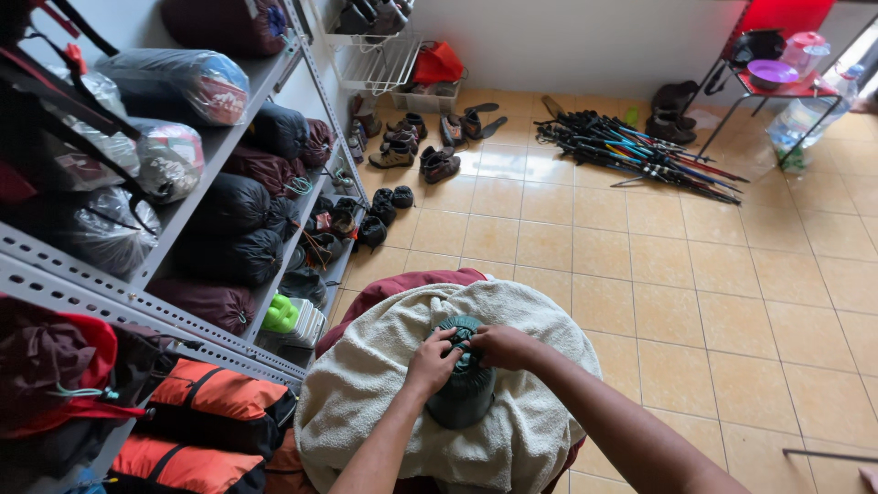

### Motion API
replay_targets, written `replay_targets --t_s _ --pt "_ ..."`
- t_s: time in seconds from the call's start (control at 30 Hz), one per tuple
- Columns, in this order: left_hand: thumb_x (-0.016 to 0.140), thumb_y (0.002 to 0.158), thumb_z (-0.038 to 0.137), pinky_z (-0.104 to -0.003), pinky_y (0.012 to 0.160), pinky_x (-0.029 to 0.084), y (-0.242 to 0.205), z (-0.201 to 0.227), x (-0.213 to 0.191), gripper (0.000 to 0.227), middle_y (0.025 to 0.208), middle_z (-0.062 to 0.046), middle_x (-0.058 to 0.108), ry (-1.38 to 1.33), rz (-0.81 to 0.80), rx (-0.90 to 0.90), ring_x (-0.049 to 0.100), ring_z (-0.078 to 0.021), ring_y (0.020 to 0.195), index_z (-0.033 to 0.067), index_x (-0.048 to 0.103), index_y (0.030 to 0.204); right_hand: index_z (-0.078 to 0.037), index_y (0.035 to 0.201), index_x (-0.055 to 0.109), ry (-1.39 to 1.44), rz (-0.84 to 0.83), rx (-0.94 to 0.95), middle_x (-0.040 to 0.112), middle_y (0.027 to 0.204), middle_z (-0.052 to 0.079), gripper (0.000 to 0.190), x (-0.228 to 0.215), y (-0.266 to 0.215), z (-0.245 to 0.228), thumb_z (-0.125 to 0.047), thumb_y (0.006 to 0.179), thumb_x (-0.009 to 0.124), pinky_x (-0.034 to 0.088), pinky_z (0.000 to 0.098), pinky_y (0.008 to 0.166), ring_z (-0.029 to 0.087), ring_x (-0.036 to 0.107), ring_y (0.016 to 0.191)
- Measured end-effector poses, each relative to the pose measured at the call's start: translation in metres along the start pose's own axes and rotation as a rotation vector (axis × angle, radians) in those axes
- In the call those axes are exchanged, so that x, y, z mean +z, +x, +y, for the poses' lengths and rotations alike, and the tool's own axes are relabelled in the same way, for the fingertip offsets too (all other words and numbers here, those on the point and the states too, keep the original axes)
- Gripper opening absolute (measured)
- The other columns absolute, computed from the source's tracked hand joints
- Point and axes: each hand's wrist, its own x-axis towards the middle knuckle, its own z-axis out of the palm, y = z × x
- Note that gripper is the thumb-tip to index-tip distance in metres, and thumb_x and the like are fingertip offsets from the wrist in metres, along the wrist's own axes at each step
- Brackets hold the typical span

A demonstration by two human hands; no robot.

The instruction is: The person wraps a sleeping bag in a towel and then places a tent inside its storage bag, securing the opening.

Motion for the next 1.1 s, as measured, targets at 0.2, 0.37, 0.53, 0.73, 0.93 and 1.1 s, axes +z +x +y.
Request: replay_targets --t_s 0.2,0.37,0.53,0.73,0.93,1.1 --pt "0.069 0.097 0.059 -0.054 0.135 0.03 -0.005 0.013 -0.005 0.043 0.161 0.016 0.06 0.006 -0.033 -0.006 0.042 -0.0271 0.158 0.0177 0.077 0.088 -0.016 0.107 0.073 0.002 0.029 -0.002 0.065 0.093 0.005 0.04 -0.006 0.0 -0.001 -0.023 0.074 0.095 0.063 0.0528 0.07 0.04 0.075 0.081" --pt "0.07 0.097 0.059 -0.052 0.134 0.035 -0.001 0.004 -0.008 0.044 0.159 0.015 0.062 -0.015 -0.02 -0.002 0.043 -0.028 0.157 0.0192 0.076 0.079 -0.018 0.102 0.074 0.033 0.048 -0.048 0.066 0.089 0.001 0.034 -0.007 0.005 0.001 -0.025 0.076 0.095 0.062 0.0472 0.073 0.034 0.076 0.081" --pt "0.079 0.089 0.053 -0.052 0.133 0.036 -0.008 0.01 -0.023 0.034 0.158 0.014 0.063 -0.081 -0.033 -0.013 0.044 -0.0286 0.157 0.0193 0.08 0.083 -0.019 0.102 0.074 0.185 0.128 -0.064 0.071 0.089 0.005 0.035 -0.032 0.004 -0.02 -0.031 0.077 0.094 0.06 0.0538 0.073 0.039 0.075 0.084" --pt "0.081 0.09 0.036 -0.052 0.132 0.038 -0.012 0.012 -0.03 0.021 0.158 0.008 0.065 -0.151 -0.024 0.003 0.043 -0.0297 0.157 0.0189 0.082 0.102 -0.016 0.101 0.078 0.322 0.195 -0.04 0.074 0.082 0.004 0.035 -0.039 0.002 -0.032 -0.029 0.077 0.098 0.061 0.0426 0.072 0.027 0.076 0.078" --pt "0.068 0.1 0.046 -0.039 0.118 0.05 -0.001 -0.004 -0.021 0.021 0.133 0.006 0.078 -0.197 0.007 -0.134 0.064 -0.0197 0.14 0.0286 0.081 0.101 -0.019 0.101 0.077 0.504 0.28 0.056 0.074 0.089 0.0 0.032 -0.018 0.001 -0.031 -0.027 0.079 0.098 0.057 0.0345 0.074 0.016 0.073 0.082" --pt "0.062 0.105 0.047 -0.04 0.103 0.059 0.016 -0.011 -0.006 0.031 0.097 -0.002 0.084 -0.35 0.037 -0.225 0.076 -0.021 0.113 0.0309 0.088 0.11 -0.017 0.109 0.075 0.478 0.248 0.141 0.078 0.091 0.007 0.042 0.005 0.002 -0.027 -0.043 0.083 0.095 0.06 0.0515 0.081 0.034 0.078 0.092"
